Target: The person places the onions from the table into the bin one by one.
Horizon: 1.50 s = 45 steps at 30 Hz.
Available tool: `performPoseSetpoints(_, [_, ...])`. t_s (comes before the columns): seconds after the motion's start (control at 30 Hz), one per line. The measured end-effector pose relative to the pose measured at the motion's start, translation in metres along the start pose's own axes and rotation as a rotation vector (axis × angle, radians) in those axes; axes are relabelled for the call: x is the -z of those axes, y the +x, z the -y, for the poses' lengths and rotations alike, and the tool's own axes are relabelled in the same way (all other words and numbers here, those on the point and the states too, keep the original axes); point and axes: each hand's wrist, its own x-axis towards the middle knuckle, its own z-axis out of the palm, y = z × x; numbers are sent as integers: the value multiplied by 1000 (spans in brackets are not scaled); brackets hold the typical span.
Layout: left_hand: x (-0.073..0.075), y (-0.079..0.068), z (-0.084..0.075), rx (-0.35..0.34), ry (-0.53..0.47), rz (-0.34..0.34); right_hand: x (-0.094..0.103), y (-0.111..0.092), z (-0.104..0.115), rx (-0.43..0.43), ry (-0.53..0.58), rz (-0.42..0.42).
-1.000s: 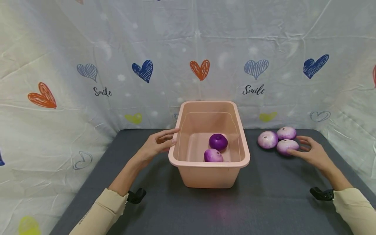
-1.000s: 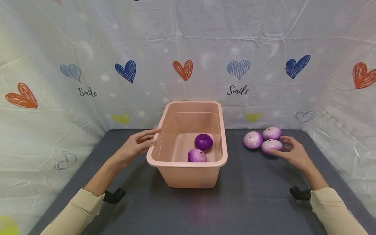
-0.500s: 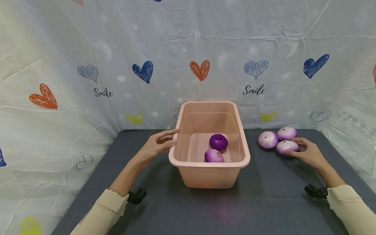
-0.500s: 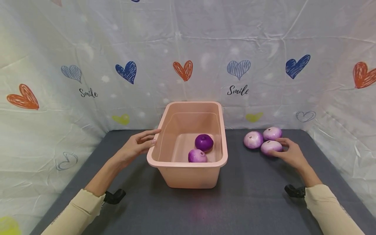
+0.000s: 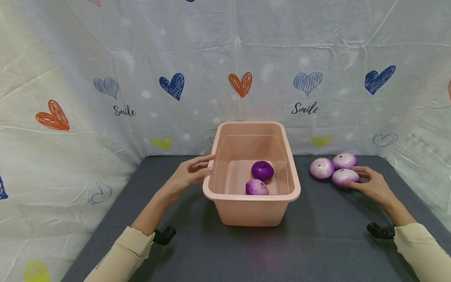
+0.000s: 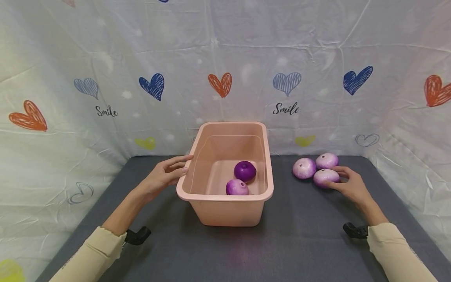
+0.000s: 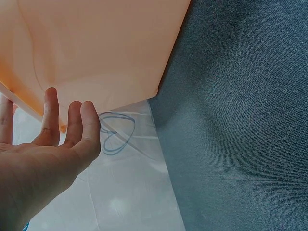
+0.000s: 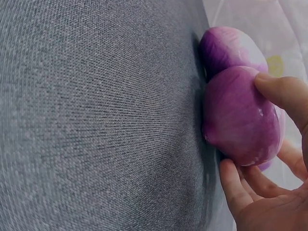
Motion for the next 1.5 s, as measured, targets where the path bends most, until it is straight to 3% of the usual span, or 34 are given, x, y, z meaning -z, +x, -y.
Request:
performPoseSetpoints(0.67, [0,0,-1,6,-11,1,3,4,-4,-9,-33,6])
performPoseSetpoints(1.27, [-1,-1,-1,8,-20,-3,14,-3,-2,41,108,-45])
performPoseSetpoints(1.5, [-1,0,0,1,-25,-4,20,-6,10,63,172,-49])
